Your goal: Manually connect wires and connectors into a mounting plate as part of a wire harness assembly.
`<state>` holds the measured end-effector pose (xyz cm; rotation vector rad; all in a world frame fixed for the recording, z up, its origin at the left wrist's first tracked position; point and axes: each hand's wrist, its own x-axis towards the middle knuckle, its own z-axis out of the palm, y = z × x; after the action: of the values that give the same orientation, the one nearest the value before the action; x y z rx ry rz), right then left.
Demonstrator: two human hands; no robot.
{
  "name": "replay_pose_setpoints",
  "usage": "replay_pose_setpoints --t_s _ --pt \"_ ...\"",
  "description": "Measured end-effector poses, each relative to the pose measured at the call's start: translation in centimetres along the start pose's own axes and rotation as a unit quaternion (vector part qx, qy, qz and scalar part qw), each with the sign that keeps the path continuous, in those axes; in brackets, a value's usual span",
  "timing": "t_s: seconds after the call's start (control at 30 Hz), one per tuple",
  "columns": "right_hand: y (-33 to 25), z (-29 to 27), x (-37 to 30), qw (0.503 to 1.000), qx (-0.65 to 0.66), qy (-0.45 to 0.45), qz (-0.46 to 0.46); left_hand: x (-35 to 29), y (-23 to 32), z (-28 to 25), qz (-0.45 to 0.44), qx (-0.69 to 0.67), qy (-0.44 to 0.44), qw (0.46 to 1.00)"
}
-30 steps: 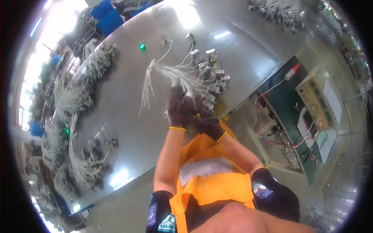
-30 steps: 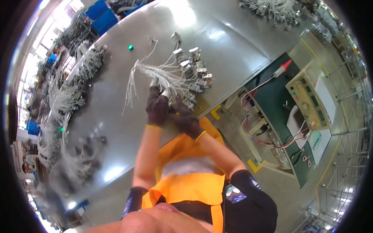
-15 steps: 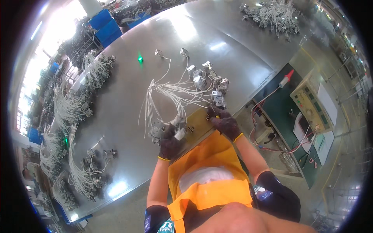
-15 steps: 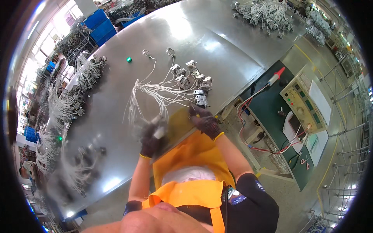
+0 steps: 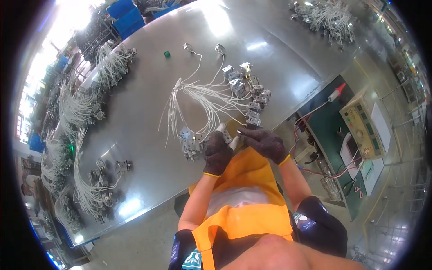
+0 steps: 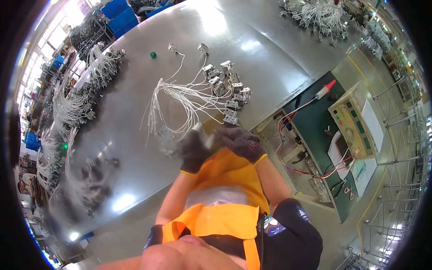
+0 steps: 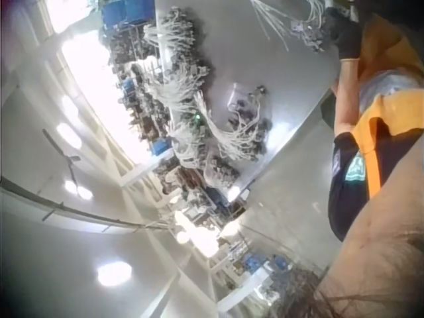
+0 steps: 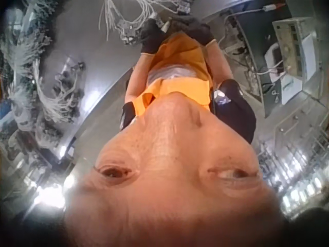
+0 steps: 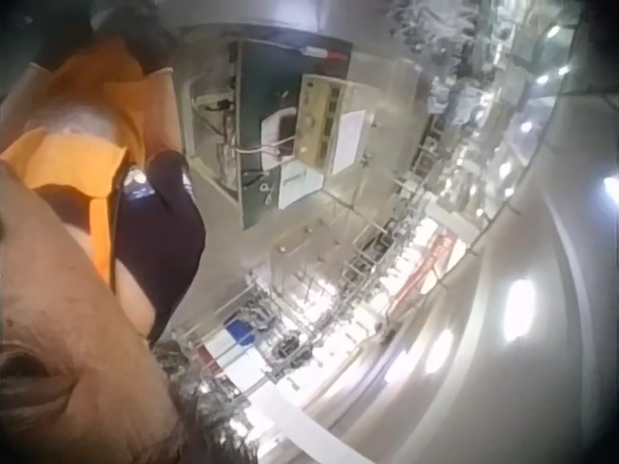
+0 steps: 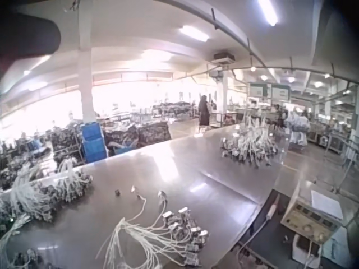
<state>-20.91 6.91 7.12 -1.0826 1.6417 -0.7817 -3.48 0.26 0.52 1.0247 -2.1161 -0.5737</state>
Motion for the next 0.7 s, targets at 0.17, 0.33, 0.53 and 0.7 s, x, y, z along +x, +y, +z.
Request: replay_pose_setpoints --t_s 0.17,0.33,0.53,0.7 --pt "1.3 1.3 0.4 0.865 -0.389 0.071 -0.311 0.0 -1.4 0.5 0.007 0.015 -0.051 0.999" --pt "-0.7 2.3 0.7 0.817 -0.528 0.017 -0.232 0.4 -1.2 0.7 0.088 0.026 0.027 0.995" --pt "-1.6 2.9 0.6 0.858 -0.469 0.013 -0.208 0.7 0.7 0.0 0.046 0.039 0.003 0.998" --pt "0.0 3.4 0.5 0.882 -0.410 0.047 -0.229 0.5 -2.3 1.4 -0.036 0.003 -0.126 0.991"
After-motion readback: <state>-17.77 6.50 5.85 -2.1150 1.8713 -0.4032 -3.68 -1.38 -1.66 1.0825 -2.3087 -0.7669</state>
